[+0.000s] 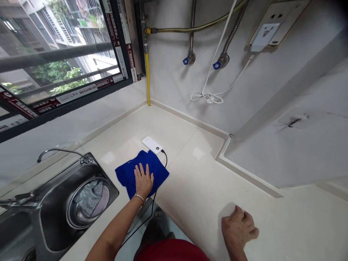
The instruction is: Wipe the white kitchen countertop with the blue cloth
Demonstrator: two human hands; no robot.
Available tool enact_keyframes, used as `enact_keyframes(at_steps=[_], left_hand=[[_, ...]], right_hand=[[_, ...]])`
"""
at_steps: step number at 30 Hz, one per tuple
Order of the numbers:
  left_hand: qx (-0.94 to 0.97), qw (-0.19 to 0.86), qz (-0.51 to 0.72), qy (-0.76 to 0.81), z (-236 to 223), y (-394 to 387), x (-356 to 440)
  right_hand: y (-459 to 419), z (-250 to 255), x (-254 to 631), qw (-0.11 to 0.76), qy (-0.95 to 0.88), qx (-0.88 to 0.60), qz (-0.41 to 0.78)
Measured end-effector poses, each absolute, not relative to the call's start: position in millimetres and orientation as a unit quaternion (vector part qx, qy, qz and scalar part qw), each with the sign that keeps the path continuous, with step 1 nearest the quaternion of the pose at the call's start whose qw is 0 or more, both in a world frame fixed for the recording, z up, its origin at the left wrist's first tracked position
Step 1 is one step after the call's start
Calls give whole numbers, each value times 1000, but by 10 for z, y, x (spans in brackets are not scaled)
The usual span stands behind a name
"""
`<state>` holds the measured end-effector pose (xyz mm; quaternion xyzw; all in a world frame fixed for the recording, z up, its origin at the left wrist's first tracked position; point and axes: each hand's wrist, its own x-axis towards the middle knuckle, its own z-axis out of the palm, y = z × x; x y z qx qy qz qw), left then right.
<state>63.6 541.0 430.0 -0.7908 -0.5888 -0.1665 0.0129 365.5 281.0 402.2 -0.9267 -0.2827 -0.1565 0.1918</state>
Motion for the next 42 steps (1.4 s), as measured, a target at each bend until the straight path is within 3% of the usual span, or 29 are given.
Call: enact_keyframes(at_steps=[10,18,23,42], left_hand=[[-838,-15,-128,-530,4359,5342,514],[-884,-17,-109,-455,4344,5383,-375],[-875,-54,-180,-446,4279,5390,-872],[-827,-84,-74,-552,4535,5249,-59]], right_hand=[[2844,3977,3660,238,-272,-915,-181],[2826,3931,3696,226,-284,-908,-211],[2836,3913,3707,204,-280,-915,-206],[2817,3996,3702,160,-283,-929,-175]])
